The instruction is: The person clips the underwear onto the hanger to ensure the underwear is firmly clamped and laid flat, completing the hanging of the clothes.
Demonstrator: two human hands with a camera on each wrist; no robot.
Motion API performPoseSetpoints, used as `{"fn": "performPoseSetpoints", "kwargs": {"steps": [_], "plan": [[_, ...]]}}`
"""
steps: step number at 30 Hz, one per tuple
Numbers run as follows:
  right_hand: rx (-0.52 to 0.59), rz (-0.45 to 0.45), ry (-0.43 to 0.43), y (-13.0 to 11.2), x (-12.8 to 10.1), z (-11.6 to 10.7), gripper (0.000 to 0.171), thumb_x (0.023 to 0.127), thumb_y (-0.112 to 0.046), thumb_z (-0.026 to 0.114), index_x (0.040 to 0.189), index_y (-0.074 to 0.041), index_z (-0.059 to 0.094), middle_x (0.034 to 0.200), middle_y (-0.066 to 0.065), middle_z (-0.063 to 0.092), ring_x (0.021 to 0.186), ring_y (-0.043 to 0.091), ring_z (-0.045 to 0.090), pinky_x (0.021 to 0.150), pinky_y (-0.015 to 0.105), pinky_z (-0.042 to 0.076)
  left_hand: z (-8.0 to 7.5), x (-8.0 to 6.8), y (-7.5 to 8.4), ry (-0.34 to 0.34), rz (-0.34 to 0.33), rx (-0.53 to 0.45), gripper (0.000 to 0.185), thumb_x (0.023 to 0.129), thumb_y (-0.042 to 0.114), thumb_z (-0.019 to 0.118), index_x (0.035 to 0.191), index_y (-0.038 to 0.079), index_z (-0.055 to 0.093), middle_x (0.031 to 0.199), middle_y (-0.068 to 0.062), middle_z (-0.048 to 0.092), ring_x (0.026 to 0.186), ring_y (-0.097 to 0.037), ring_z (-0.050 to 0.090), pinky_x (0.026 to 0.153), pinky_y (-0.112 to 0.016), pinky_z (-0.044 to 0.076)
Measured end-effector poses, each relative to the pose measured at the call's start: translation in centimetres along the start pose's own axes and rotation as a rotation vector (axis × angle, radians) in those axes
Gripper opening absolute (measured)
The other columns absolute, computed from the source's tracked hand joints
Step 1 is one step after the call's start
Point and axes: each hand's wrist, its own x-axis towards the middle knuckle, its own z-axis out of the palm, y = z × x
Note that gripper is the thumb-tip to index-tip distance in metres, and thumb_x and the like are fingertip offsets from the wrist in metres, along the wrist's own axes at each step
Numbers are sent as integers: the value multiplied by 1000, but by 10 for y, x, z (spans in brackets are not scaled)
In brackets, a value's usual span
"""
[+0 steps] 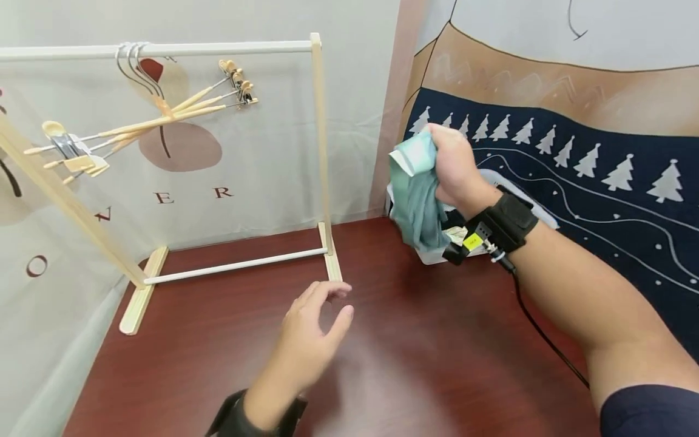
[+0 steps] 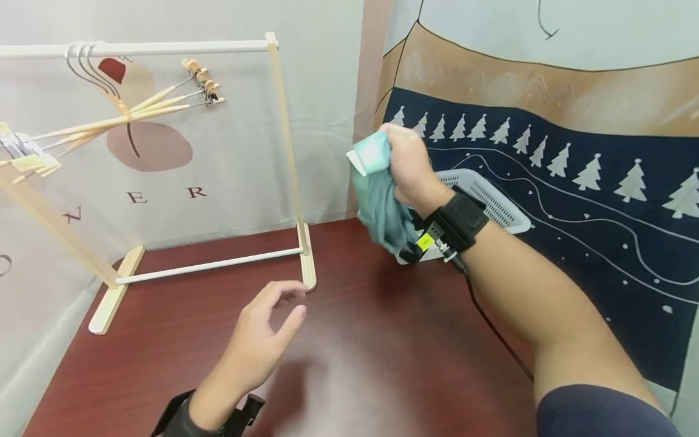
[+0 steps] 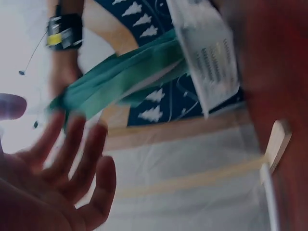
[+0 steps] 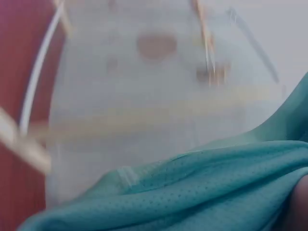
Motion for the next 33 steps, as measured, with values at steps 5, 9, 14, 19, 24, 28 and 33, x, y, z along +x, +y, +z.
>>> {"fn": "performPoseSetpoints", "kwargs": {"steps": [5, 9, 14, 19, 24, 28, 33], "plan": [[31, 62, -120, 7, -28, 40, 39, 100, -3, 31, 65, -10, 47, 59, -4, 45, 51, 9, 46, 48, 21, 38, 17, 16, -3, -32, -152, -124, 74, 92, 45, 67, 154, 38, 27, 151, 8, 38, 141, -14, 37, 112, -53, 36], [10, 154, -211, 17, -43, 60, 35, 98, -3, 32, 68, -11, 46, 62, -4, 43, 56, 9, 44, 52, 21, 37, 29, 32, -9, -40, -223, -259, 76, 89, 47, 70, 152, 35, 30, 148, 7, 43, 136, -15, 45, 109, -49, 41], [-11, 249, -279, 32, -49, 64, 28, 94, -2, 32, 72, -10, 47, 64, -5, 41, 59, 10, 42, 55, 22, 35, 30, 38, -18, 46, -219, -298, 27, 92, 31, 71, 114, 16, 68, 103, 0, 72, 89, -12, 66, 80, -32, 54], [-146, 335, -376, 60, -48, 50, 24, 102, -18, 37, 87, -9, 54, 81, -4, 49, 77, 10, 48, 70, 22, 41, 6, 40, -29, 16, -228, -169, 10, 96, 22, 65, 100, 18, 74, 83, 0, 69, 73, -12, 56, 67, -26, 47], [-563, 369, -663, 89, -53, 28, 33, 100, -43, 53, 104, -11, 63, 95, -3, 57, 91, 12, 54, 82, 27, 45, -11, 47, -37, -162, -180, -45, 14, 98, 20, 64, 108, 19, 74, 94, 3, 73, 75, -9, 58, 73, -28, 48], [-663, 368, -755, 100, -58, 17, 24, 92, -37, 68, 89, -14, 67, 78, -4, 53, 78, 13, 51, 72, 28, 43, -18, 55, -42, -325, -155, -14, 11, 98, 21, 65, 103, 18, 74, 82, 4, 66, 64, -8, 48, 67, -26, 44], [-538, 393, -584, 100, -59, 5, 12, 94, -17, 62, 95, -9, 71, 84, -4, 57, 83, 12, 52, 79, 26, 44, -31, 65, -48, -492, -139, 55, 9, 97, 22, 66, 97, 20, 75, 84, 6, 68, 70, -7, 54, 70, -27, 46]]}}
